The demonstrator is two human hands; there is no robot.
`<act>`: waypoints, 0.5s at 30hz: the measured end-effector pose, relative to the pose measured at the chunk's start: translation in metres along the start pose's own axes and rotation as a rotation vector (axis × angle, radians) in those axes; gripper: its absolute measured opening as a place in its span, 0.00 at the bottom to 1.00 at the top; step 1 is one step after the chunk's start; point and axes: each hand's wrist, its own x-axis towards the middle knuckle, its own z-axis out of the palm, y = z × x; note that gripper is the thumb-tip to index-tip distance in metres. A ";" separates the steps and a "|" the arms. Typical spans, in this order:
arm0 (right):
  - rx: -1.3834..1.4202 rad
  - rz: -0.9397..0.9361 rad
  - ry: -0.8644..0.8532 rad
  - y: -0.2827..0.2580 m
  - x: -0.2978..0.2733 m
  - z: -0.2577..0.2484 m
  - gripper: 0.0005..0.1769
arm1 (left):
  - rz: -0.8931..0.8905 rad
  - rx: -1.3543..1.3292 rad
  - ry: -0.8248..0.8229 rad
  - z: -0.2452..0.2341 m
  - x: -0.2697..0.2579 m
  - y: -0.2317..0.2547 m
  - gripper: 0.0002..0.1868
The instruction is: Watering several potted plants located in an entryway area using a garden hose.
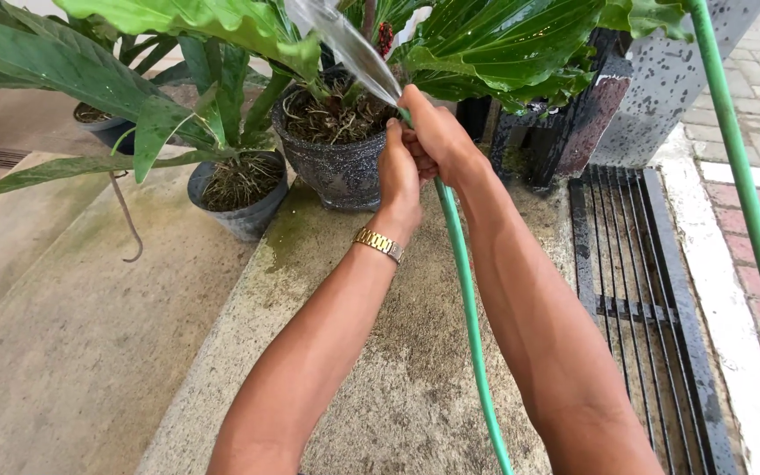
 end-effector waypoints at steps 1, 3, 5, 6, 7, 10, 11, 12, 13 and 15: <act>0.001 -0.001 0.002 -0.001 -0.003 -0.001 0.24 | -0.001 0.001 -0.002 0.000 0.000 0.000 0.26; 0.022 0.022 -0.069 -0.003 -0.008 -0.001 0.26 | -0.005 -0.020 0.015 0.000 0.001 -0.001 0.25; 0.052 0.025 -0.102 -0.004 -0.009 -0.002 0.26 | 0.002 -0.035 0.009 -0.002 0.006 -0.005 0.25; 0.082 0.028 -0.135 -0.004 -0.010 -0.002 0.26 | 0.009 -0.050 0.004 -0.004 0.009 -0.007 0.25; 0.082 0.029 -0.135 -0.004 -0.010 -0.002 0.26 | 0.008 -0.050 0.003 -0.004 0.009 -0.007 0.25; 0.124 0.031 -0.174 -0.005 -0.012 -0.002 0.27 | 0.038 -0.070 -0.024 -0.004 0.006 -0.004 0.24; 0.132 0.025 -0.183 -0.005 -0.012 -0.002 0.27 | 0.034 -0.068 -0.010 -0.003 0.004 -0.001 0.24; 0.139 0.018 -0.193 -0.004 -0.012 -0.002 0.26 | 0.029 -0.065 0.004 -0.001 0.001 0.002 0.24; 0.140 0.019 -0.193 -0.004 -0.013 -0.002 0.26 | 0.029 -0.065 0.005 -0.001 -0.001 0.003 0.24; 0.108 0.012 -0.178 -0.005 -0.015 -0.002 0.26 | 0.003 -0.015 0.048 0.001 -0.006 0.006 0.23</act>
